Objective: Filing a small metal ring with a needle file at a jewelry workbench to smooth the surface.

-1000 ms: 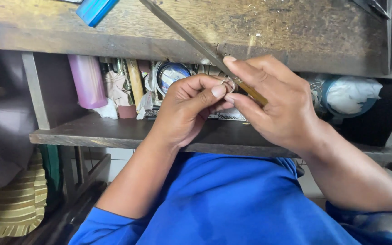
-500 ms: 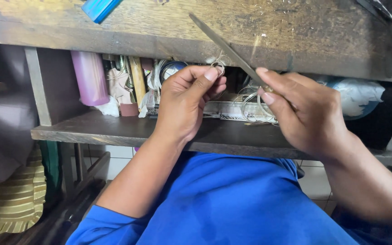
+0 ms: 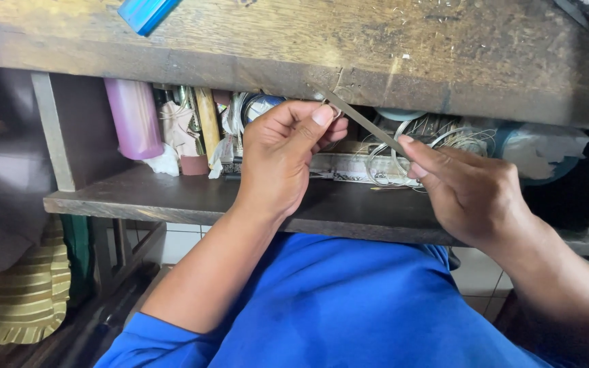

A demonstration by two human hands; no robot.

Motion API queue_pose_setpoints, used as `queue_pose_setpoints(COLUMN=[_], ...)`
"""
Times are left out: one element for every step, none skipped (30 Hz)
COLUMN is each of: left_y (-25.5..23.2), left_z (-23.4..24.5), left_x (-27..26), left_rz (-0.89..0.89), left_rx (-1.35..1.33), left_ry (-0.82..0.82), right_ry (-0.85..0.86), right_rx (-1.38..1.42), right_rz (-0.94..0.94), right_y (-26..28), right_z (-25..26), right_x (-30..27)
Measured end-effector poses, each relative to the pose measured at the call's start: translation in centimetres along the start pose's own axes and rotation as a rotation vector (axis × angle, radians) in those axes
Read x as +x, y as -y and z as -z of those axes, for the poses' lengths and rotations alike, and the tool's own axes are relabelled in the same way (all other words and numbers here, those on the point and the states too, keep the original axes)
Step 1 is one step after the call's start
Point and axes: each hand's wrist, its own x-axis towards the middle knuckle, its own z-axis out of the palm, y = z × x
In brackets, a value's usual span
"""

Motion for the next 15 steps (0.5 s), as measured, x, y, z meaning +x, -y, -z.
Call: queue_pose_setpoints(left_y=[-0.1, -0.2, -0.3, -0.4, -0.4, -0.5, -0.4, -0.3, -0.3, -0.1, 0.0, 0.1, 0.1, 0.1, 0.2], left_z=[-0.1, -0.2, -0.3, -0.3, -0.4, -0.4, -0.5, -0.5, -0.4, -0.4, -0.3, -0.2, -0.2, -0.1, -0.1], left_x=[0.0, 0.0, -0.1, -0.1, -0.2, -0.1, -0.1, -0.2, -0.1, -0.1, -0.1, 0.0, 0.0, 0.0, 0.0], left_rz=[0.001, 0.003, 0.004, 0.004, 0.002, -0.003, -0.005, -0.008, -0.010, -0.009, -0.011, -0.013, -0.012, -0.007, -0.002], left_rx=[0.001, 0.006, 0.011, 0.014, 0.020, 0.025, 0.027, 0.011, -0.005, -0.006, -0.020, -0.034, -0.036, -0.027, -0.018], left_ry=[-0.003, -0.013, -0.022, -0.019, -0.027, -0.032, -0.027, -0.025, -0.023, -0.026, -0.018, -0.011, -0.016, -0.014, -0.012], right_ry=[0.001, 0.012, 0.023, 0.019, 0.021, 0.021, 0.015, 0.031, 0.047, 0.050, 0.046, 0.042, 0.047, 0.035, 0.024], right_rx=[0.003, -0.045, -0.094, -0.094, -0.053, -0.015, -0.017, -0.015, -0.013, -0.012, -0.077, -0.143, -0.141, -0.146, -0.151], right_rz=[-0.001, -0.005, -0.009, -0.011, -0.006, 0.000, -0.001, -0.019, -0.037, -0.037, -0.056, -0.074, -0.073, -0.066, -0.058], right_y=[0.3, 0.6, 0.9, 1.2, 1.4, 1.6, 1.4, 1.3, 1.2, 1.1, 1.0, 0.9, 1.0, 1.1, 1.2], right_z=[-0.2, -0.4, -0.5, -0.6, -0.7, -0.8, -0.6, -0.5, -0.5, -0.4, -0.3, -0.1, -0.3, -0.4, -0.5], right_x=[0.6, 1.0, 1.5, 2.0, 2.6, 3.1, 2.7, 2.3, 2.0, 1.2, 0.4, -0.4, -0.1, 0.0, 0.1])
